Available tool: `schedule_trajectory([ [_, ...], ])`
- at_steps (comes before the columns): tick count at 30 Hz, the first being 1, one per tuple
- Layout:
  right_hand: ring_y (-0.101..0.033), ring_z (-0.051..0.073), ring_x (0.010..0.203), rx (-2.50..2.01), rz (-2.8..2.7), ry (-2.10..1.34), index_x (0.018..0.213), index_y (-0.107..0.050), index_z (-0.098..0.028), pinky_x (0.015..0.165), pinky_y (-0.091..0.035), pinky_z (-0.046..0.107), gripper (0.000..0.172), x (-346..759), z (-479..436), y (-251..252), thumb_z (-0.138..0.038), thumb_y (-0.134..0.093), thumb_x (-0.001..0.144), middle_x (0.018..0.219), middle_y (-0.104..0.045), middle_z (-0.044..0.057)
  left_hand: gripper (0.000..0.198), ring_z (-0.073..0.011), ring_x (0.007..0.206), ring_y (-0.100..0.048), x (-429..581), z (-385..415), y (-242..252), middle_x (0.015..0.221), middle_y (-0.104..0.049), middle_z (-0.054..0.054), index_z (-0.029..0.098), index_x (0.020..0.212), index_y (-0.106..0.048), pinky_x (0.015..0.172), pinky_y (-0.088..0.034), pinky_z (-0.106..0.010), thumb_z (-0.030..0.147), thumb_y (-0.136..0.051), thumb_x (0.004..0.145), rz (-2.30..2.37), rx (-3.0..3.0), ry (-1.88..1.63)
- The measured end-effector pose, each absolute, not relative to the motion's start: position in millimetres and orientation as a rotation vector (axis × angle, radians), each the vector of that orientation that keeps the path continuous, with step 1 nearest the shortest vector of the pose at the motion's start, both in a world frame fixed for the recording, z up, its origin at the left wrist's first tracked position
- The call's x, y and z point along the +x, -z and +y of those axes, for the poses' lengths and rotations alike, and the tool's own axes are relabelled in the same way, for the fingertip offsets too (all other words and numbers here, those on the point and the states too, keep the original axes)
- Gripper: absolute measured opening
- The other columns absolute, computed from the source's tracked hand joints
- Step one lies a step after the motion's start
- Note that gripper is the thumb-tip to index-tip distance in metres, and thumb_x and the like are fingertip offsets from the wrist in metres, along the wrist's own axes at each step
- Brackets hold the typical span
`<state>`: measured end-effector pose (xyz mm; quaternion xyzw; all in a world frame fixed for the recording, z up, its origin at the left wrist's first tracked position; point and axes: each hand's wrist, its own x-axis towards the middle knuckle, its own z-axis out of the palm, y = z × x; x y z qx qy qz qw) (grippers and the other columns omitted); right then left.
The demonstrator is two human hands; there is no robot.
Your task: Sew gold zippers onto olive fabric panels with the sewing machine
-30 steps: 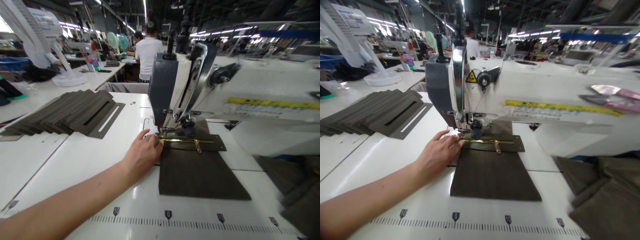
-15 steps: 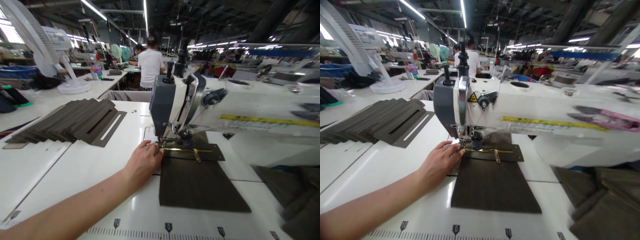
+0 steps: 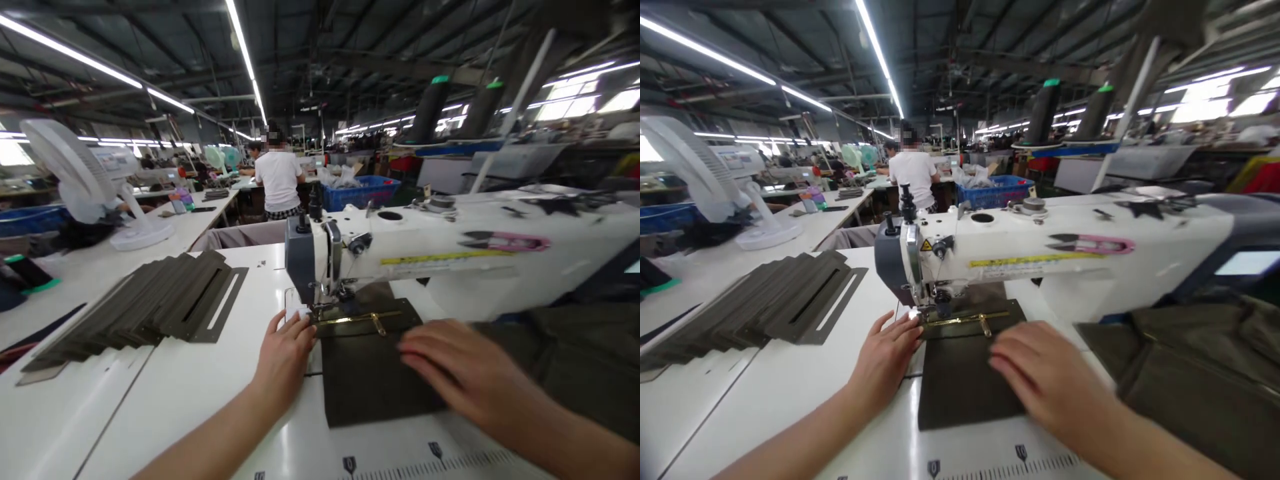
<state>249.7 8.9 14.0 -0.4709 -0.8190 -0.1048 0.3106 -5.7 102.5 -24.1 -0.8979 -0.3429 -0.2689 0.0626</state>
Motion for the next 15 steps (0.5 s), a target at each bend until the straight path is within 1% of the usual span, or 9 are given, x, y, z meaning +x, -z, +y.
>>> schedule_trajectory([
  [2,-0.056,0.019,0.093,-1.229,-2.201,0.180,0.101,-0.060,-0.016,0.085,-0.045,0.037,0.020,214,36,1,-0.016,-0.050,0.084,0.099,-0.063,0.008,0.015,-0.0241,0.099,-0.060,-6,102,22,0.102,-0.066,-0.008,0.017,0.090,-0.061,0.092,-0.040,-0.048,0.013,-0.047,0.085,-1.060,-2.701,0.814],
  [3,-0.055,0.021,0.096,-1.248,-2.197,0.173,0.103,-0.059,-0.013,0.087,-0.044,0.039,0.023,199,50,9,-0.014,-0.052,0.082,0.102,-0.062,0.010,0.015,-0.0233,0.097,-0.061,-6,103,22,0.100,-0.066,-0.008,0.017,0.089,-0.061,0.091,-0.041,-0.047,0.014,-0.046,0.086,-1.052,-2.707,0.829],
  [5,-0.057,0.023,0.091,-1.318,-2.196,0.165,0.099,-0.062,-0.012,0.081,-0.047,0.039,0.022,178,70,23,-0.011,-0.054,0.079,0.100,-0.063,0.011,0.017,-0.0210,0.093,-0.062,-6,105,23,0.095,-0.068,-0.007,0.017,0.085,-0.061,0.091,-0.043,-0.045,0.013,-0.045,0.086,-0.997,-2.737,0.873],
  [7,-0.058,0.023,0.088,-1.362,-2.202,0.155,0.094,-0.063,-0.012,0.078,-0.048,0.039,0.019,170,81,32,-0.010,-0.054,0.078,0.097,-0.064,0.012,0.019,-0.0193,0.091,-0.063,-7,108,25,0.090,-0.068,-0.006,0.017,0.082,-0.061,0.090,-0.045,-0.042,0.012,-0.043,0.086,-0.954,-2.763,0.911],
  [11,-0.058,0.022,0.095,-1.321,-2.210,0.106,0.094,-0.063,-0.012,0.084,-0.046,0.037,0.021,173,84,35,-0.008,-0.051,0.078,0.098,-0.064,0.012,0.022,-0.0188,0.087,-0.064,-7,115,29,0.087,-0.069,-0.007,0.017,0.080,-0.063,0.084,-0.049,-0.038,0.010,-0.042,0.085,-0.902,-2.788,0.965],
  [15,-0.058,0.022,0.095,-1.307,-2.212,0.070,0.093,-0.063,-0.013,0.085,-0.046,0.034,0.021,175,86,33,-0.009,-0.050,0.078,0.098,-0.064,0.011,0.022,-0.0197,0.085,-0.065,-6,120,31,0.086,-0.069,-0.009,0.017,0.078,-0.063,0.082,-0.051,-0.038,0.011,-0.042,0.084,-0.806,-2.789,1.003],
])
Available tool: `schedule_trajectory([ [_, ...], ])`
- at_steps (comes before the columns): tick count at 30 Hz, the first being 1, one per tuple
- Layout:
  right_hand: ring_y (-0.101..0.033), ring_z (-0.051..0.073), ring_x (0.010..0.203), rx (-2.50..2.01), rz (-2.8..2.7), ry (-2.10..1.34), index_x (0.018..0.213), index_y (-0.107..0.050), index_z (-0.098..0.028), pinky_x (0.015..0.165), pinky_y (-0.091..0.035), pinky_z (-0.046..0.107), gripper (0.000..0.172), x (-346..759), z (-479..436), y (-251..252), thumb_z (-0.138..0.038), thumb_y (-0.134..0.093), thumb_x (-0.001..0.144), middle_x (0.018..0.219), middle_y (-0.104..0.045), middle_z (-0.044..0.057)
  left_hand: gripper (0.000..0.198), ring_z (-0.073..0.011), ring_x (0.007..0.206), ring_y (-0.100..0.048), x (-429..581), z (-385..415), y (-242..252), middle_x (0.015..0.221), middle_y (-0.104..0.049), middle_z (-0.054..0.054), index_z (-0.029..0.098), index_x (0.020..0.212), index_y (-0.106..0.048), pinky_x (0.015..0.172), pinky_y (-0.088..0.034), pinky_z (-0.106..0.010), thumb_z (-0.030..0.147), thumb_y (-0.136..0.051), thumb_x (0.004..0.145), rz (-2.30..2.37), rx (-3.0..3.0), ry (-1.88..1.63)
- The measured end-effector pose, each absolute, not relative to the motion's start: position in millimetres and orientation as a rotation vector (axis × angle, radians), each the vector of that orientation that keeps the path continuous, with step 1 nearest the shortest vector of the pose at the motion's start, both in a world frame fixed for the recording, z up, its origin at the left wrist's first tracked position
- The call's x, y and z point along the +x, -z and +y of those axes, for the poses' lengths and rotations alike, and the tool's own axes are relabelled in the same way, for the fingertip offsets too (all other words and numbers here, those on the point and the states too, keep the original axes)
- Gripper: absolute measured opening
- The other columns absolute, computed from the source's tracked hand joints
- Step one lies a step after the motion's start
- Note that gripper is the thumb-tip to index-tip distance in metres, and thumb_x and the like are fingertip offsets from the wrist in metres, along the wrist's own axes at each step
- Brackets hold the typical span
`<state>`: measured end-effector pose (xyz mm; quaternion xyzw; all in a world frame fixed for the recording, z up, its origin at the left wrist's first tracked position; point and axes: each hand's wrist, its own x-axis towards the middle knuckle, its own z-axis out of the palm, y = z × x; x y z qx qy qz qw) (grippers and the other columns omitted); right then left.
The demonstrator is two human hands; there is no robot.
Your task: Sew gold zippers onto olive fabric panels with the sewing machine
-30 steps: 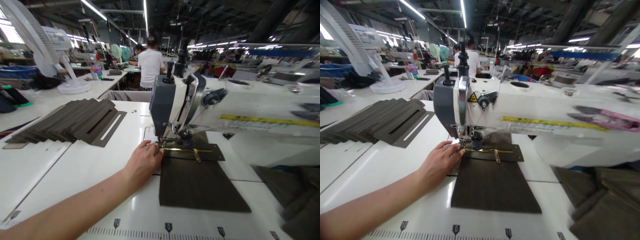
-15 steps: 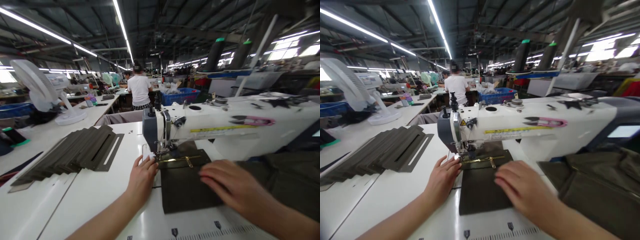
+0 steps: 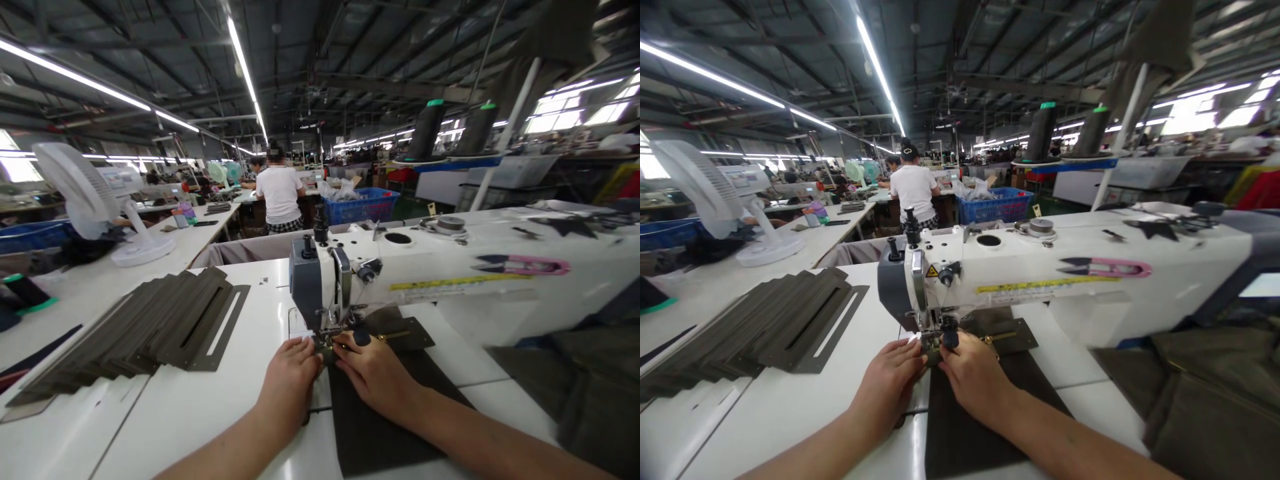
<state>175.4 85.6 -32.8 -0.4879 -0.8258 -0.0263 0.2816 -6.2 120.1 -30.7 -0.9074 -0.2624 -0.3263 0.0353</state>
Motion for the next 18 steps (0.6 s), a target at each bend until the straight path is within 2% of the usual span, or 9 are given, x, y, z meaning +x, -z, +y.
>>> schedule_trajectory([
  [10,-0.058,0.021,0.096,-1.332,-2.243,-0.001,0.092,-0.063,-0.014,0.085,-0.045,0.034,0.019,178.6,92.5,33.8,-0.011,-0.047,0.081,0.100,-0.063,0.011,0.017,-0.0206,0.091,-0.063,-4.2,122.6,29.7,0.093,-0.068,-0.011,0.015,0.083,-0.062,0.085,-0.050,-0.039,0.010,-0.045,0.082,-0.787,-2.765,0.857],
  [18,-0.059,0.020,0.093,-1.353,-2.239,0.014,0.093,-0.062,-0.015,0.083,-0.046,0.031,0.018,179.3,95.5,33.6,-0.013,-0.047,0.083,0.099,-0.064,0.010,0.017,-0.0207,0.088,-0.064,-4.7,128.4,29.2,0.089,-0.068,-0.010,0.015,0.082,-0.061,0.084,-0.050,-0.039,0.009,-0.045,0.083,-0.753,-2.760,0.847],
])
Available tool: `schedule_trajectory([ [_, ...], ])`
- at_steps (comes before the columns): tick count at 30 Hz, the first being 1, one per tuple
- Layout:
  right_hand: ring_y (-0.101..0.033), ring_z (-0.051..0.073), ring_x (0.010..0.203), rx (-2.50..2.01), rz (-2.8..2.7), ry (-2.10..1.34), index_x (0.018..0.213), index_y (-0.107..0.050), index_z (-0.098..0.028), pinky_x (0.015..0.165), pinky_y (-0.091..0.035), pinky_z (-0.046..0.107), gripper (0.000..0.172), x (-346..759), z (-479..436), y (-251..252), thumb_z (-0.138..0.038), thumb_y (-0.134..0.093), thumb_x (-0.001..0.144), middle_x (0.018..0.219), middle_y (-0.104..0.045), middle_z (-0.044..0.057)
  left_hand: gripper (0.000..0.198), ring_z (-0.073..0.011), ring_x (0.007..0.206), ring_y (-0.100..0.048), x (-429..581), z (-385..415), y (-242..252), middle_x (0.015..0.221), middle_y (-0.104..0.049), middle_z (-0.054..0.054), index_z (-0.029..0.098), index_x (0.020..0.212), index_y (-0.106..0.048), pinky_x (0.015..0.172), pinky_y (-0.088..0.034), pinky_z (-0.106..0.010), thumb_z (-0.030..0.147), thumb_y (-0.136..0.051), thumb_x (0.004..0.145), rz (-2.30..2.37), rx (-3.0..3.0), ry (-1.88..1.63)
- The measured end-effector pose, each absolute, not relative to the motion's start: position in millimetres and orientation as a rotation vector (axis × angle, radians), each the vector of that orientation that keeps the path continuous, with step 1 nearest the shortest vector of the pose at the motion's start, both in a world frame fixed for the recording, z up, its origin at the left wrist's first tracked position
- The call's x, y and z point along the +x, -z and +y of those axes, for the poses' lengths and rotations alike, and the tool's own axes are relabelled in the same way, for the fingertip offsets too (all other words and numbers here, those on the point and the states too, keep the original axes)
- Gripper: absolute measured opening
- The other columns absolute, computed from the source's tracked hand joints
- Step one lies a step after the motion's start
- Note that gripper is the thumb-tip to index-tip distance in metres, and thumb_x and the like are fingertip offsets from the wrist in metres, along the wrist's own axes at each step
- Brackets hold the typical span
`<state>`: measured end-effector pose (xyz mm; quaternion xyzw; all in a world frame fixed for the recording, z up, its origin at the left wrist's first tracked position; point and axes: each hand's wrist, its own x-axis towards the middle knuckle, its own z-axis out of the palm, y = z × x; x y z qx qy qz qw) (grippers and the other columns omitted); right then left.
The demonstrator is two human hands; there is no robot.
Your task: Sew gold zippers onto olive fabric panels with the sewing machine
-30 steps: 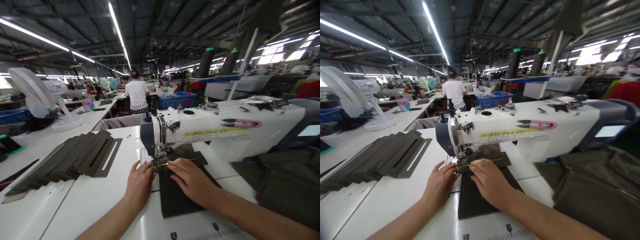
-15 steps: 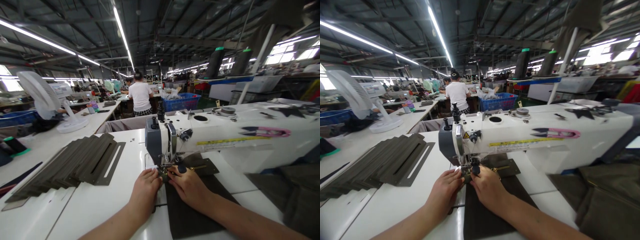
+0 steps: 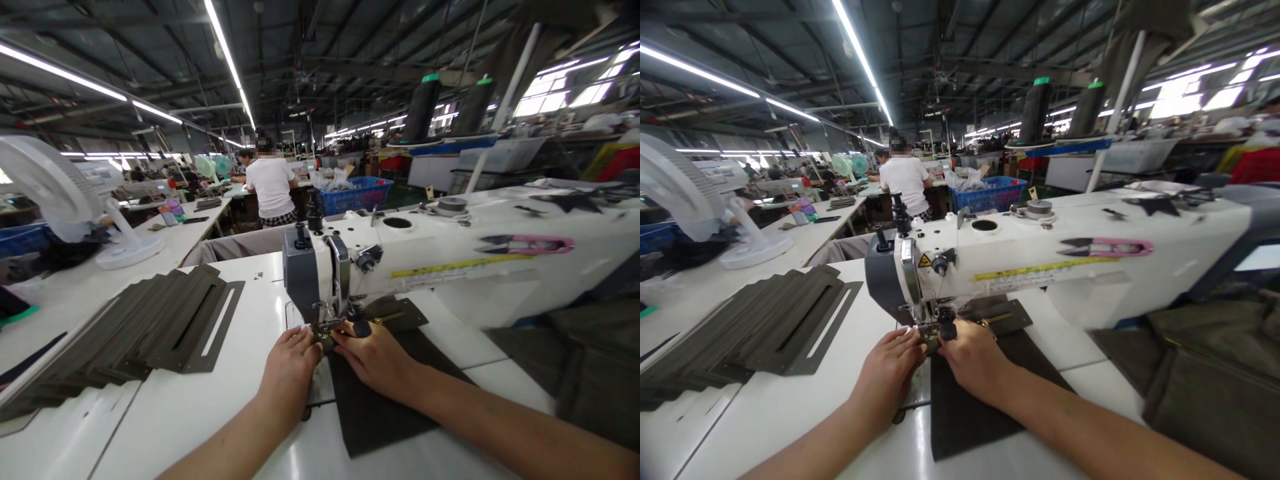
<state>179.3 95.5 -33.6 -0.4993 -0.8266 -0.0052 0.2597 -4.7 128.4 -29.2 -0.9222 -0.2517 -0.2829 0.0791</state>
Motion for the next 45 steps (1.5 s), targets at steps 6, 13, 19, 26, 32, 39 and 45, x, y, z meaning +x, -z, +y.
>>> schedule_trajectory([
  [6,-0.060,0.020,0.089,-1.351,-2.217,0.056,0.092,-0.062,-0.015,0.081,-0.046,0.031,0.018,179,96,35,-0.013,-0.047,0.083,0.096,-0.065,0.010,0.015,-0.0196,0.086,-0.064,-4,130,29,0.086,-0.068,-0.008,0.016,0.078,-0.061,0.084,-0.050,-0.037,0.009,-0.048,0.083,-0.762,-2.753,0.865],
  [13,-0.061,0.019,0.081,-1.335,-2.216,0.147,0.089,-0.064,-0.016,0.075,-0.047,0.029,0.017,179,100,37,-0.014,-0.049,0.082,0.091,-0.066,0.008,0.013,-0.0190,0.087,-0.064,-4,132,27,0.088,-0.068,-0.008,0.015,0.078,-0.060,0.085,-0.048,-0.037,0.009,-0.050,0.082,-0.798,-2.743,0.810],
  [19,-0.060,0.018,0.078,-1.331,-2.199,0.188,0.090,-0.064,-0.018,0.071,-0.045,0.028,0.017,180,101,42,-0.017,-0.048,0.083,0.089,-0.065,0.007,0.014,-0.0170,0.086,-0.064,-3,134,27,0.088,-0.069,-0.005,0.016,0.076,-0.060,0.085,-0.048,-0.034,0.009,-0.050,0.082,-0.804,-2.767,0.834],
  [26,-0.060,0.018,0.075,-1.306,-2.177,0.208,0.087,-0.065,-0.018,0.070,-0.046,0.028,0.018,182,102,45,-0.019,-0.047,0.084,0.087,-0.065,0.008,0.017,-0.0181,0.085,-0.064,-2,133,27,0.089,-0.069,-0.008,0.016,0.077,-0.062,0.084,-0.049,-0.036,0.010,-0.047,0.084,-0.796,-2.753,0.838],
  [32,-0.060,0.019,0.077,-1.275,-2.151,0.231,0.084,-0.066,-0.018,0.071,-0.047,0.028,0.019,181,101,44,-0.018,-0.047,0.084,0.090,-0.066,0.008,0.018,-0.0191,0.086,-0.065,-2,132,26,0.088,-0.069,-0.007,0.016,0.078,-0.061,0.085,-0.048,-0.037,0.010,-0.046,0.084,-0.792,-2.750,0.830],
  [39,-0.061,0.020,0.082,-1.304,-2.138,0.114,0.087,-0.064,-0.017,0.074,-0.048,0.030,0.017,181,96,42,-0.016,-0.049,0.082,0.094,-0.065,0.009,0.018,-0.0193,0.089,-0.064,-5,130,29,0.089,-0.069,-0.007,0.016,0.079,-0.061,0.086,-0.048,-0.037,0.011,-0.045,0.086,-0.780,-2.761,0.880],
  [45,-0.060,0.019,0.083,-1.317,-2.130,0.135,0.090,-0.064,-0.018,0.075,-0.047,0.029,0.017,179,97,45,-0.017,-0.049,0.083,0.095,-0.065,0.008,0.021,-0.0181,0.086,-0.064,-5,130,29,0.087,-0.069,-0.007,0.016,0.078,-0.061,0.083,-0.049,-0.035,0.012,-0.042,0.087,-0.771,-2.748,0.922],
])
